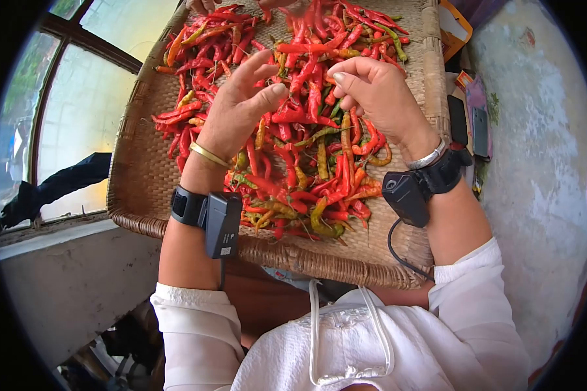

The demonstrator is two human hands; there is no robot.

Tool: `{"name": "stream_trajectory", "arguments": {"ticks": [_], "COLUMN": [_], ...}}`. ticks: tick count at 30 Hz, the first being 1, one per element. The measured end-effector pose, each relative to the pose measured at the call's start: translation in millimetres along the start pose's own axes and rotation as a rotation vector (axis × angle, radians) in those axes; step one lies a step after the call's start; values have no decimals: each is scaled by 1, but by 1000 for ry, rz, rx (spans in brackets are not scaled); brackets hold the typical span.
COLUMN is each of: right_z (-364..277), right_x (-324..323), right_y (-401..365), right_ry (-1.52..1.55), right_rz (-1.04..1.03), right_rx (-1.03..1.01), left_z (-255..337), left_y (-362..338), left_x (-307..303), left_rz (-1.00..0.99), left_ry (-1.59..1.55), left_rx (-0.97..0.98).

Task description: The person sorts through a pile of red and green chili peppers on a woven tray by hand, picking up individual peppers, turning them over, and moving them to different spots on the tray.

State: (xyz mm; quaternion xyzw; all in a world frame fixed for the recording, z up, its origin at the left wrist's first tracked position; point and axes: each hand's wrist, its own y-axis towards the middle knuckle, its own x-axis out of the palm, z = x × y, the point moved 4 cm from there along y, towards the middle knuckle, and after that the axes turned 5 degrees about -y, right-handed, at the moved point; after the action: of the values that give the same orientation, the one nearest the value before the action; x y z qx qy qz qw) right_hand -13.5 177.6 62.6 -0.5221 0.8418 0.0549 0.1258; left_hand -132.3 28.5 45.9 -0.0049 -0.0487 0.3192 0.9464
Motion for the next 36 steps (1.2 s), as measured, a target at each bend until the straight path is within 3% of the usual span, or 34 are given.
{"name": "stream_trajectory", "arguments": {"ticks": [1, 2, 4, 5, 7, 8, 12, 14, 21, 23, 27, 33, 36], "right_z": [1, 0, 1, 2, 5, 7, 7, 5, 7, 6, 8, 12, 7], "right_x": [0, 1, 3, 4, 6, 10, 18, 19, 19, 22, 24, 27, 28], "right_y": [0, 0, 0, 0, 0, 0, -3, -5, -6, -8, -7, -8, -9], "right_ry": [-1, -9, -13, -46, -79, -107, -204, -265, -258, -381, -563, -627, -473], "right_rz": [-1, -20, -33, -42, -47, -75, -115, -126, -112, -175, -253, -250, -292], "right_rx": [-1, -8, -7, -4, -2, -55, -127, -160, -155, -167, -179, -252, -221], "left_z": [-8, -11, -19, -24, -31, -35, -39, -41, -50, -54, -33, -25, -21], "left_y": [0, -1, -3, -3, -2, -4, -6, -5, -2, -3, -11, -21, -25], "left_x": [3, 2, 0, -2, -8, -8, 4, 6, 2, 4, 19, 26, 31], "left_rz": [-75, -75, -113, -120, -106, -83, -139, -174, -250, -356, -362, -307, -278], "left_ry": [209, 208, 730, 732, 1190, 1257, 1427, 1512, 1419, 1252, 1031, 530, 264], "left_rx": [-59, -59, -166, -167, 81, 211, 244, 29, 111, 83, 43, -166, -287]}}
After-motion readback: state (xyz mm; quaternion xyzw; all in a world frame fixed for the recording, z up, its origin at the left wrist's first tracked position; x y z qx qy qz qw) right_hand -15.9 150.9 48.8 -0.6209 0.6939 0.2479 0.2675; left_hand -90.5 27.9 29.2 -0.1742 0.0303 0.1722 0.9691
